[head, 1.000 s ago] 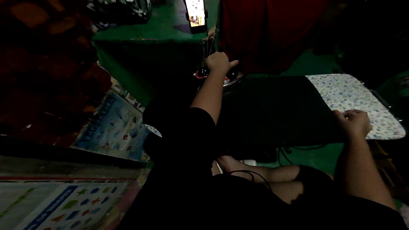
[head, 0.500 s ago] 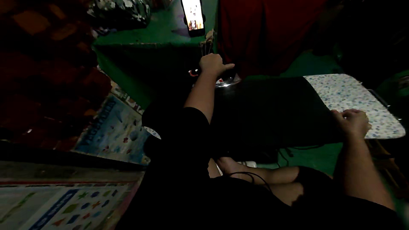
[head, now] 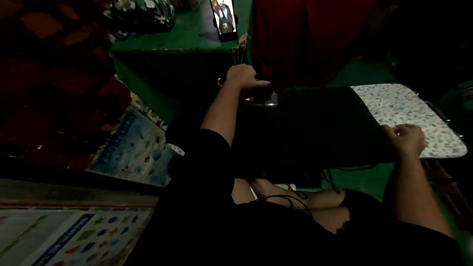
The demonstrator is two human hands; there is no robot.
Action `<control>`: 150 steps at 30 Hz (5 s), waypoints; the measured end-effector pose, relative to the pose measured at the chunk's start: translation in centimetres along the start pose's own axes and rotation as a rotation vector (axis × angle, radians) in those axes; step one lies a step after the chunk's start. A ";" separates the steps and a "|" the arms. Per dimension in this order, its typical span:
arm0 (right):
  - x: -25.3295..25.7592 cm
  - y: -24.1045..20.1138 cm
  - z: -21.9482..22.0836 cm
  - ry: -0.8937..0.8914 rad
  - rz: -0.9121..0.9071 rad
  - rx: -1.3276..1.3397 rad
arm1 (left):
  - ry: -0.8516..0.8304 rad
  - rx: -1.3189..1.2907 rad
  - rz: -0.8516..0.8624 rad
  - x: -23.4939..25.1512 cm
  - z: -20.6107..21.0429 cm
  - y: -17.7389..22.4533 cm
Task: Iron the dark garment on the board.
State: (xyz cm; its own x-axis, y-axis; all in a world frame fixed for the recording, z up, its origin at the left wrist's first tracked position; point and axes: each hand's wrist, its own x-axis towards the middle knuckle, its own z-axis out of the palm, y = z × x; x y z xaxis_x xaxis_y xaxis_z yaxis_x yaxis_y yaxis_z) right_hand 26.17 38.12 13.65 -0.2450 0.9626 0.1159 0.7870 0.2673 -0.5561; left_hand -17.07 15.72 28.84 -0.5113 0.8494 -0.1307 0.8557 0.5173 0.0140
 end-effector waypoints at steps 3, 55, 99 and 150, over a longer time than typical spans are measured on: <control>0.0 0.4 0.0 -0.017 0.008 -0.026 | 0.010 -0.025 -0.073 -1.6 0.3 1.1; -1.3 0.1 -0.4 0.003 -0.012 -0.017 | 0.081 -0.058 -0.478 -10.7 1.5 -13.3; -13.2 -35.0 5.3 -0.533 -0.814 -0.169 | 0.466 -0.511 -0.631 -10.8 13.1 -10.5; 6.7 -32.7 6.3 -0.292 -0.286 -0.219 | 0.297 -0.411 -0.588 -9.5 13.2 -10.0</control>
State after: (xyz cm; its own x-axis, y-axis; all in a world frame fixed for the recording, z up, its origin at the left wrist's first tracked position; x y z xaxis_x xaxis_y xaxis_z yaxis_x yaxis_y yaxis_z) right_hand -4.77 35.55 27.40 -0.5940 0.8043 -0.0152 0.7582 0.5535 -0.3446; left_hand -19.67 1.11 16.90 -0.9218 0.3856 0.0404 0.3688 0.8397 0.3986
